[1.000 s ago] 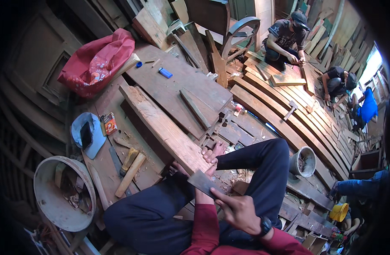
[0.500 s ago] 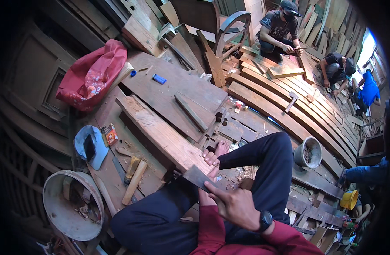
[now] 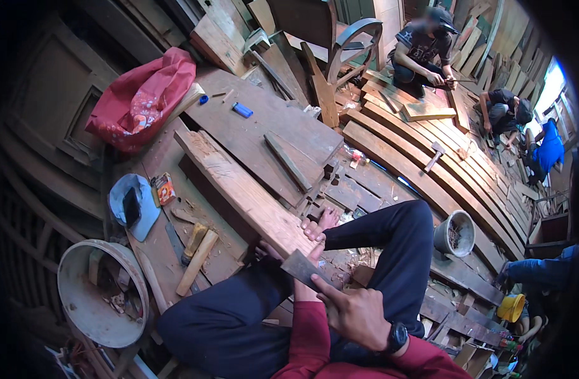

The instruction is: Chiseling a rectangular notch into a piece of wood using a wood chisel and hand pressure/hammering.

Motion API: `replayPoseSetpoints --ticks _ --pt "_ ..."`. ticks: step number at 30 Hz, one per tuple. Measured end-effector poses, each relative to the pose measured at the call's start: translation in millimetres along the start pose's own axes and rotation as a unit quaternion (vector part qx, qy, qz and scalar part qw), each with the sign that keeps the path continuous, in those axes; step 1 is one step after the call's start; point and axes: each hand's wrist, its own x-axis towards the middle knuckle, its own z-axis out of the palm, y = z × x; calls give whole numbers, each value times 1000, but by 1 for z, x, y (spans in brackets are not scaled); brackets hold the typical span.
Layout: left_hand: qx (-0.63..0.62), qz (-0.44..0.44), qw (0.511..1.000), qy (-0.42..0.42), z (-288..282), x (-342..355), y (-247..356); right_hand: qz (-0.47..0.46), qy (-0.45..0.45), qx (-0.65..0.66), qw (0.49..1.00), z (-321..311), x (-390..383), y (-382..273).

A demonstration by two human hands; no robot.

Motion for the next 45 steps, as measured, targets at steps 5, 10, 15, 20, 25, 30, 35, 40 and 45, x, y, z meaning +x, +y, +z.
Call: replayPoseSetpoints --ticks 5,10,15,20,25,30,35,40,45 --pt "-35 -24 999 -17 -15 3 9 -60 69 30 995 21 22 -9" --pt "-2 -5 998 -63 -9 2 0 -29 18 7 999 8 20 -9" --pt "-70 69 995 15 10 -18 3 -59 25 29 998 30 66 -9" --pt "-164 -13 986 -28 -48 5 -2 -54 30 102 993 23 41 -14" --pt "-94 -39 992 -79 -8 5 -17 -35 33 90 995 21 62 4" --pt "-103 -8 967 -232 -73 30 -18 -56 40 89 994 27 46 -2" --pt "-120 -17 966 -230 -97 24 15 -66 11 120 990 27 62 -35" --pt "-67 46 997 -10 12 -5 -21 -17 -23 80 996 7 71 -6" --pt "1 13 999 -31 -13 12 0 222 -204 591 748 -9 78 -9"
